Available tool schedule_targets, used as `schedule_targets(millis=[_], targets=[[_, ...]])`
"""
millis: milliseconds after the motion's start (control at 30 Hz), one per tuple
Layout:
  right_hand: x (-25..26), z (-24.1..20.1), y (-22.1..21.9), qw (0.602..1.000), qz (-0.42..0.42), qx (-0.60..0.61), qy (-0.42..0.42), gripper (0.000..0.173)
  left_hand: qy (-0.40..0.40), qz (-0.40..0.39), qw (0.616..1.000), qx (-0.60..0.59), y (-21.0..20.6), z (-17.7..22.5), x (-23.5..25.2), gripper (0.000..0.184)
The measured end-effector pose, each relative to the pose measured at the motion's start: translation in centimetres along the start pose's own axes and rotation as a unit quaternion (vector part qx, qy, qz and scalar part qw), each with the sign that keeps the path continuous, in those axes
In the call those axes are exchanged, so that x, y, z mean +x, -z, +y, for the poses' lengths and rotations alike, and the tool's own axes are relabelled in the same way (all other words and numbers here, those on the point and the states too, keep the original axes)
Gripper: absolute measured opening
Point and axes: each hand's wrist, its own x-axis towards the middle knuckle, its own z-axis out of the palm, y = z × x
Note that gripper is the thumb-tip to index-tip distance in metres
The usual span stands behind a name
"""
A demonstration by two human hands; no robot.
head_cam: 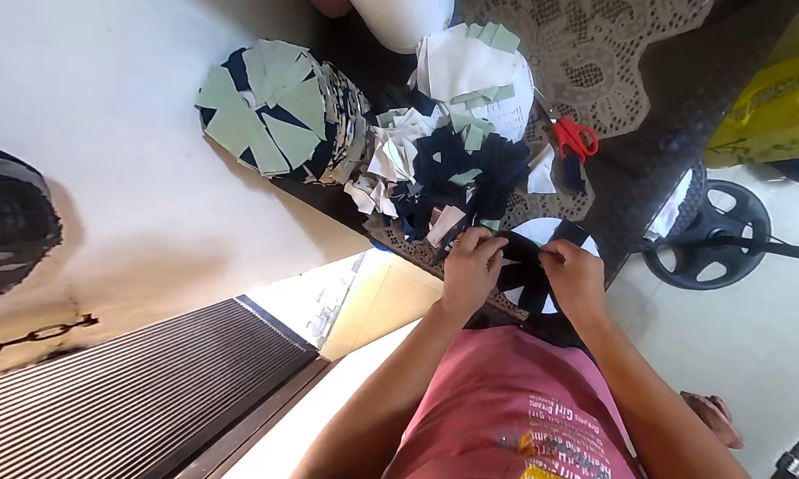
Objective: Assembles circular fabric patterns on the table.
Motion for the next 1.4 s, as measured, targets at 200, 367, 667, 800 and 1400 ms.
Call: schedule_targets(millis=[200, 367, 667, 800, 1400], targets=[[0.0, 0.1, 0.0, 1.0, -0.001, -0.003, -0.003, 0.015, 0.007, -0.024, 0.999, 0.03, -0.2, -0.1, 0.1, 0.025], [-0.3, -0.3, 0.2, 0.995, 0.012, -0.096, 0.012, 0.023, 0.007, -0.037, 0.999, 0.033, 0.1, 0.0, 0.4, 0.027], [-0.5, 2.5, -1.7, 0.961, 0.131, -0.163, 0.183, 0.013, 0.021, -0.052, 0.998, 0.022, 0.4, 0.1, 0.5, 0.028], [-0.5, 2.3, -1.4, 0.968, 0.105, -0.162, 0.158, 0.019, 0.029, -0.068, 0.997, 0.023, 0.7, 0.2, 0.7, 0.031], [-2.6, 6.7, -0.2, 0.95, 0.161, -0.15, 0.22, 0.021, 0.099, -0.044, 0.993, 0.05, 0.8, 1.2, -0.2, 0.018]])
